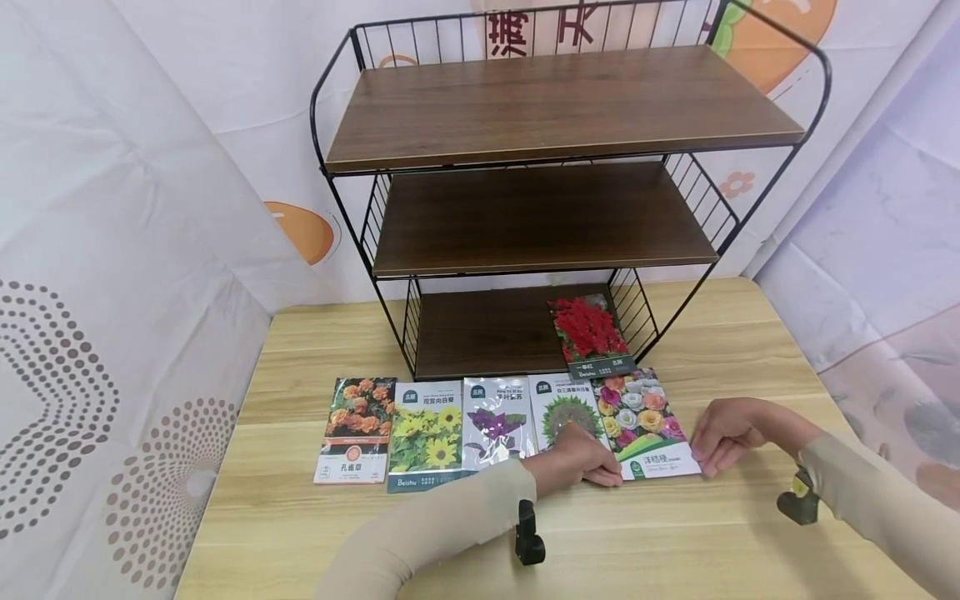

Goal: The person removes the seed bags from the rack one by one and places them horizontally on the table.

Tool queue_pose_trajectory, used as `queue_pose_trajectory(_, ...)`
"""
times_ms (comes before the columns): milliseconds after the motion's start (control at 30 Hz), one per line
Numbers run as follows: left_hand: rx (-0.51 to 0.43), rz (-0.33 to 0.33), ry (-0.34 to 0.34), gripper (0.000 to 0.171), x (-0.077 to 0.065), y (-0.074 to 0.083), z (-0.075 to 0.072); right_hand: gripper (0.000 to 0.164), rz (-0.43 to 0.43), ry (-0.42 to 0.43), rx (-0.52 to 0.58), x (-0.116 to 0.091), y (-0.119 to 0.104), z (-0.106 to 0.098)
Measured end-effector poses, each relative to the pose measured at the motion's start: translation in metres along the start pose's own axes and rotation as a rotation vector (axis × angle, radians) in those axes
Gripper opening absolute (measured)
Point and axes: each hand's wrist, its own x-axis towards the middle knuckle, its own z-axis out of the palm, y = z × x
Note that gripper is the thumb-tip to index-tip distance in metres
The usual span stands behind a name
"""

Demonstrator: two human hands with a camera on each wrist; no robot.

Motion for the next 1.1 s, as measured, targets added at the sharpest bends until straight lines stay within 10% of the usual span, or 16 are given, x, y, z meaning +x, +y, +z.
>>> queue_pose_trajectory(1100, 0.051, 0.017, 0.036, 0.012, -0.0085, 0.0049, 0.0009, 0.017, -0.014, -0.035, -0.008, -0.0003, -0.0001, -0.0056)
